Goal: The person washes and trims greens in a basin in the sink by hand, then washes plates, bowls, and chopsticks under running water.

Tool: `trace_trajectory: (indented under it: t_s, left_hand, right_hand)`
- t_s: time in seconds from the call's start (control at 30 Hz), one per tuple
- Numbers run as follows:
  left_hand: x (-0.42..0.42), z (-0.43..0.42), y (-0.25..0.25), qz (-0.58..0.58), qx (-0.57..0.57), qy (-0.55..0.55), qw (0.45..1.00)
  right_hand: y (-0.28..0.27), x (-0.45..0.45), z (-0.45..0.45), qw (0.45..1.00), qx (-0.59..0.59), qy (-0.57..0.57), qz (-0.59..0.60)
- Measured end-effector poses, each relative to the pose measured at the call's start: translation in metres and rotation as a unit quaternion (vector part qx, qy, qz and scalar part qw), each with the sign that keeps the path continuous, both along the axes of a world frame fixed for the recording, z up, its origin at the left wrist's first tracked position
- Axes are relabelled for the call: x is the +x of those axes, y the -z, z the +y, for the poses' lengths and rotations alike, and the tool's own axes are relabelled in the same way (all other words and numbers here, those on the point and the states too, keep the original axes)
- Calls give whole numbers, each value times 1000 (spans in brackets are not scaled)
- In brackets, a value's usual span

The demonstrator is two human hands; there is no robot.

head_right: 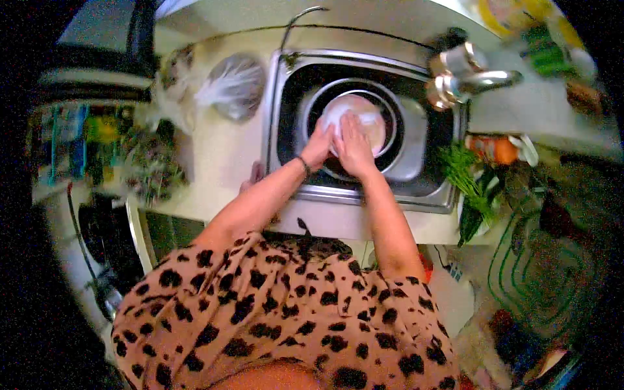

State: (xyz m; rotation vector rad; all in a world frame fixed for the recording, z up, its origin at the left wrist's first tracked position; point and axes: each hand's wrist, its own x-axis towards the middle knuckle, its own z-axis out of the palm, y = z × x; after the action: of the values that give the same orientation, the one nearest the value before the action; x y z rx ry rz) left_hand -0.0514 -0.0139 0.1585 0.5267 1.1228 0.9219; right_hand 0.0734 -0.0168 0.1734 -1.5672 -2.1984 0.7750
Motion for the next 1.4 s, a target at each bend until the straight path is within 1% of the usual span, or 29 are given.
trace_trajectory:
  t_s: [0.07,0.13,0.2,0.27,0.37,0.4,0.47,0.5,0.53,0.6,0.7,0.73,0.8,0.83,0.87,0.9,0.93,0.97,1.0,1.03,1.13,1.17,1.2,1.23,1.27,1.3,1.33,1.37,1.4]
  left_hand:
    - [-9,4,0,5,13,-2,1000]
    - [-17,8,1,1,12,-21,1000]
    - [-17,6,-2,3,31,-8,999]
    - [-10,3,-21,17,13,29,999]
    - [-10,6,-2,66,53,12,996]
    - [-15,6,-3,67,51,15,996]
    - [-23,11,-9,106,58,18,992]
    - [-24,9,-17,132,86,43,987]
    - [-20,8,-23,131,88,44,986]
    - [-14,9,-32,204,78,82,972]
    - [-28,20,-27,234,111,89,962]
    - [-32,23,-22,259,131,107,951]
    - [-26,19,-17,246,159,92,952]
    - [-21,15,-18,307,171,141,926]
    - [-15,16,-19,366,186,185,893]
    - [-9,18,-32,437,168,198,861]
    - [-9,27,-56,438,172,201,859]
    - [-9,31,-84,518,192,258,793]
    - [-9,32,-98,589,212,310,716]
    - [-9,33,-92,649,276,290,647]
    - [-17,41,-87,661,275,299,631]
    - [-19,42,-100,637,249,283,673]
    - [-23,44,-91,638,250,280,673]
    - [-29,46,-70,555,254,194,768]
    - [-32,47,-50,459,253,103,845]
    - [-31,46,-38,387,245,74,886]
    - [-25,43,-32,387,247,73,885]
    - [-15,42,-26,193,94,21,976]
    - [-6,39,-19,-15,-68,-30,997]
  right_hand:
    - [-15,-1,-8,991,15,-130,20]
    - [-54,6,-30,989,-79,-113,-51]
    - [-20,26,-28,983,-78,-24,-162]
    - [-14,16,-3,993,-65,-5,-100]
    - [-41,-6,-15,990,-5,-110,-85]
    - [-57,-2,-29,984,-53,-138,-100]
    - [-42,19,-40,972,-121,-87,-184]
    - [-34,25,-32,971,-119,-36,-202]
    - [-44,23,-16,971,-153,-14,-185]
    - [-15,9,-1,986,-69,-27,-150]
    - [-44,-5,-29,990,-34,-128,-37]
    - [-39,2,-30,991,-35,-123,-37]
    - [-21,21,-30,982,-140,-16,-128]
    - [-13,22,-18,983,-143,32,-109]
    - [-5,17,-6,985,-117,30,-123]
    - [-7,9,-1,995,-88,34,-25]
    - [-11,4,0,994,-62,39,77]
    - [-13,6,-1,996,-9,48,73]
    - [-21,12,-3,997,-12,63,44]
    - [-17,21,-9,994,-19,98,34]
    - [24,63,-16,980,-50,179,64]
    - [31,78,-10,976,19,194,100]
    - [3,86,3,927,-103,277,232]
    - [-2,94,17,885,-51,369,279]
    - [-11,116,35,825,-110,391,393]
    - [-32,120,54,675,-127,434,583]
    - [-51,134,74,616,-185,393,657]
    - [-63,140,91,592,-176,390,683]
    - [-78,142,104,564,-167,365,721]
